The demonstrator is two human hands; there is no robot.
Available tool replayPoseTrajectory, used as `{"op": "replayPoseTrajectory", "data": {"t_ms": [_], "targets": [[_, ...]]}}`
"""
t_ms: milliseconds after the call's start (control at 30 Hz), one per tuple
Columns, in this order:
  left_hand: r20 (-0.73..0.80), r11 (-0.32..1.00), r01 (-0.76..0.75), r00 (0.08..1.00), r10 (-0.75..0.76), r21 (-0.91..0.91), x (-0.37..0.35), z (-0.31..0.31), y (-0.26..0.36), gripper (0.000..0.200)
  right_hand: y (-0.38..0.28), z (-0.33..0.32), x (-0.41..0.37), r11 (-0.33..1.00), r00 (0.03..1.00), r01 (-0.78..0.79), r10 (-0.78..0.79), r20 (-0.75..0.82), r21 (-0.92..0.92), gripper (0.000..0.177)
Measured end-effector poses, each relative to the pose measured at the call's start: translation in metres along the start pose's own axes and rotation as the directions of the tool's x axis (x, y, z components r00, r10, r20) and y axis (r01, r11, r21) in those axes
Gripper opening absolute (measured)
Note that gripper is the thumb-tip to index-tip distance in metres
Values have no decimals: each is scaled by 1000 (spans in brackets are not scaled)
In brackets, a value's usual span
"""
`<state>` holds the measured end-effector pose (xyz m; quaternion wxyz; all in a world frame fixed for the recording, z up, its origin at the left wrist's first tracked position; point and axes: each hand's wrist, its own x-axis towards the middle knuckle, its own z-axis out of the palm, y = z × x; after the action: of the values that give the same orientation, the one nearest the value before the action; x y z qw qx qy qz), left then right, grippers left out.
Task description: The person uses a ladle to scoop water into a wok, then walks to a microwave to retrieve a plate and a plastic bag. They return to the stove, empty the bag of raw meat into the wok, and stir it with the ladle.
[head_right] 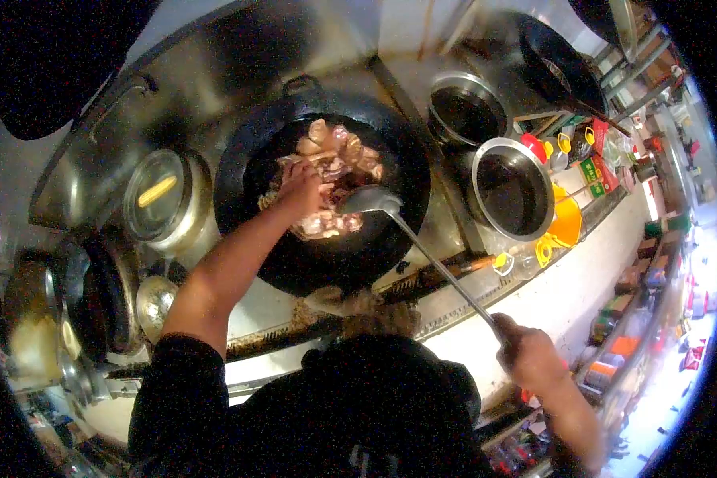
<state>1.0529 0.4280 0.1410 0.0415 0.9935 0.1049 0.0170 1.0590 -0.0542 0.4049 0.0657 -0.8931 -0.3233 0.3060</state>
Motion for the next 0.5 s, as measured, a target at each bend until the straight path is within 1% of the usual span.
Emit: {"op": "replayPoseTrajectory", "data": {"t_ms": [33, 67, 100, 133, 200, 267, 333, 367, 400, 433, 467, 500], "targets": [[-2, 1000, 0, 1000, 0, 1, -3, -3, -2, 33, 0, 1, 2, 1000, 1000, 4, -4, 4, 3, 55], [-46, 995, -31, 999, 26, -94, -8, -5, -5, 34, 1, 4, 3, 1000, 1000, 3, -3, 2, 4, 55], [-89, 980, -65, 995, 48, -188, -11, -7, -7, 35, 3, 8, 4, 999, 1000, -14, 15, 17, -49, 53], [-84, 980, -66, 995, 51, -189, -13, -5, -9, 35, 5, 13, 5, 995, 999, -30, 33, 35, -100, 51], [-271, 970, -237, 938, 214, -56, -19, -1, -13, 37, 16, 25, 10, 994, 998, -39, 43, 35, -99, 50], [-294, 973, -225, 934, 201, -48, -21, 0, -15, 35, 12, 22, 13, 994, 998, -45, 48, 28, -103, 49], [-319, 975, -216, 928, 192, -42, -21, 0, -16, 33, 9, 14, 12, 996, 994, -84, 86, 71, -28, 48], [-337, 985, -172, 929, 152, -31, -20, 2, -20, 29, 4, 11, 11, 996, 994, -85, 87, 70, -30, 48], [-355, 992, -127, 928, 111, -22, -21, 4, -23, 25, 0, 8, 11, 993, 989, -119, 117, 96, 16, 49], [-356, 992, -126, 928, 110, -22, -25, -1, -27, 25, -2, 5, 10, 986, 982, -153, 144, 122, 61, 49], [-347, 987, -141, 931, 108, -72, -30, -12, -29, 21, -2, 3, 8, 987, 982, -152, 144, 121, 60, 49], [-339, 980, -156, 935, 107, -122, -33, -19, -29, 18, -2, 1, 6, 982, 987, -128, 113, 117, 137, 50]]}}
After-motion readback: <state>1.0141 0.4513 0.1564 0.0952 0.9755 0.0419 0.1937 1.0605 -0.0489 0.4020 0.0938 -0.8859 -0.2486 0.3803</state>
